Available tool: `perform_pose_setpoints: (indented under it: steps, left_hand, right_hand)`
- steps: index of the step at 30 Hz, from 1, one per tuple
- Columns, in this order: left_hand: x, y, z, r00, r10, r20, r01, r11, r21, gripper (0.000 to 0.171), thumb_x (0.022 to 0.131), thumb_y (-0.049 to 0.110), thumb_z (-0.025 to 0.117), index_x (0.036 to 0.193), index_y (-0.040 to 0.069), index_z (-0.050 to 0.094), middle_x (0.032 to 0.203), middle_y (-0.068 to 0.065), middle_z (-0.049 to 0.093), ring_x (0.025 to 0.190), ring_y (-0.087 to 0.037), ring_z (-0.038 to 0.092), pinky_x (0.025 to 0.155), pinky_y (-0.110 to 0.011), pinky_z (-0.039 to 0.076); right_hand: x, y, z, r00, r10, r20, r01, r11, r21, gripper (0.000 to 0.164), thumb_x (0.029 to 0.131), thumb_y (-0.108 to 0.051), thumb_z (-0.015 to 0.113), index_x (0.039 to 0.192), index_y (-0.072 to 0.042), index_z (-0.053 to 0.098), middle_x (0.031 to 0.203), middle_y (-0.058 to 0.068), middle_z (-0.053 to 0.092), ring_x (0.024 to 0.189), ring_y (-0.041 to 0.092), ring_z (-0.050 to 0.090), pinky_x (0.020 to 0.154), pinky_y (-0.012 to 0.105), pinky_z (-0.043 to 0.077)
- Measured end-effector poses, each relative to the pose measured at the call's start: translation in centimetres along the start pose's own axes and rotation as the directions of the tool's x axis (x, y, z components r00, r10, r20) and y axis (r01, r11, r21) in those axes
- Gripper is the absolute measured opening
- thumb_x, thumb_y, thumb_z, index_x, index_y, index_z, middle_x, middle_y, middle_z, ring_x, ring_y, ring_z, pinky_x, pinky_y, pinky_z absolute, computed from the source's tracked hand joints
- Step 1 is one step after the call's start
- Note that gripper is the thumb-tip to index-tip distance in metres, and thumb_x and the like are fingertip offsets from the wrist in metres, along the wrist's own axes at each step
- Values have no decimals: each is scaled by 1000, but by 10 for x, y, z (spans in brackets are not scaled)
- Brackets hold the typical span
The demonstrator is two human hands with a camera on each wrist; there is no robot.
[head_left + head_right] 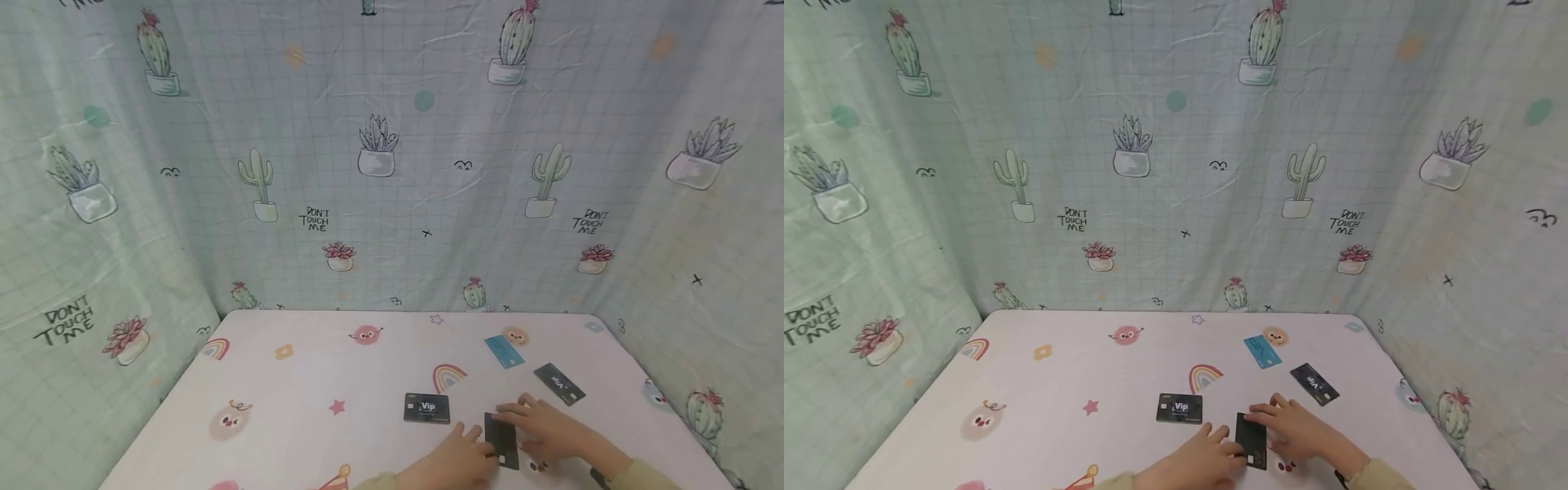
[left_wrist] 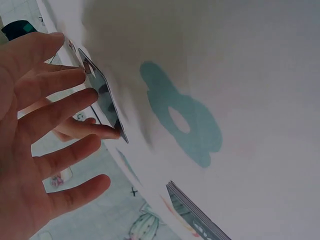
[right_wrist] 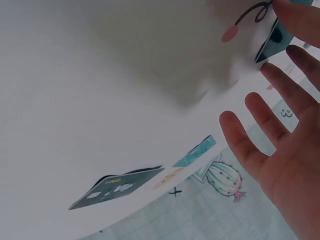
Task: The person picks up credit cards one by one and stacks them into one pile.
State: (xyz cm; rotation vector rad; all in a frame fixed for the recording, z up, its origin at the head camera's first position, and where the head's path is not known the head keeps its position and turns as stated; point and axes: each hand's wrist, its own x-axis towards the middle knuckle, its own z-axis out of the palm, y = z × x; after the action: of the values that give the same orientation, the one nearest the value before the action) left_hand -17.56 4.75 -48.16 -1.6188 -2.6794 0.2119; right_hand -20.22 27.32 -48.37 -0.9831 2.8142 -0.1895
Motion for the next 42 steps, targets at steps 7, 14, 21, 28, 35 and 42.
perform_pose_setpoints:
  steps: [7, 14, 21, 28, 35, 42]
  left_hand:
    - [4, 5, 1, 999, -15, 33, 12, 998, 65, 28, 81, 45, 56, 106, 34, 58, 112, 19, 56, 110, -7, 48, 93, -32, 41]
    - [2, 4, -1, 997, -42, 59, 40, 999, 37, 27, 81, 43, 57, 106, 33, 59, 113, 19, 56, 114, -8, 47, 95, -33, 40]
    - [-6, -1, -2, 998, -44, 33, 43, 999, 28, 25, 80, 39, 60, 104, 32, 61, 114, 17, 56, 115, -11, 48, 94, -36, 41]
    - [-6, -1, 0, 996, -74, 52, 73, 997, 33, 27, 80, 41, 59, 106, 35, 60, 110, 13, 59, 111, -11, 48, 92, -33, 41]
    - [-3, 6, 1, 994, -110, 11, 108, 984, 143, 29, 77, 51, 58, 102, 35, 61, 93, 12, 60, 91, -6, 48, 82, -26, 40]
    - [-2, 6, 3, 992, -113, -61, 124, 968, 219, 31, 75, 54, 59, 97, 32, 62, 85, 11, 59, 81, -6, 44, 77, -26, 39]
  right_hand:
    - [-1, 0, 2, 1000, -3, -16, 3, 1000, 0, 54, 77, -28, 64, 127, -32, 45, 126, -7, 49, 98, 8, 43, 85, 44, 44]
    - [0, -5, 2, 995, -59, -78, 57, 998, -29, 53, 76, -27, 64, 126, -27, 47, 114, -9, 52, 93, 6, 43, 79, 33, 45]
    - [0, -9, 4, 1000, 0, -26, 2, 998, 59, 55, 78, -29, 62, 130, -31, 43, 108, -12, 50, 85, 1, 37, 72, 25, 43]
    - [-2, -11, 8, 999, 37, 14, -38, 997, 62, 54, 79, -41, 59, 129, -30, 44, 113, -8, 51, 93, 9, 45, 81, 34, 45]
    - [-2, -13, 8, 999, 42, -7, -41, 996, 74, 54, 74, -52, 60, 120, -24, 51, 115, -3, 54, 103, 19, 49, 89, 42, 43]
    - [1, -15, 13, 998, 41, -47, -41, 999, 2, 56, 69, -66, 56, 105, -23, 53, 101, -9, 51, 87, 5, 42, 79, 33, 45]
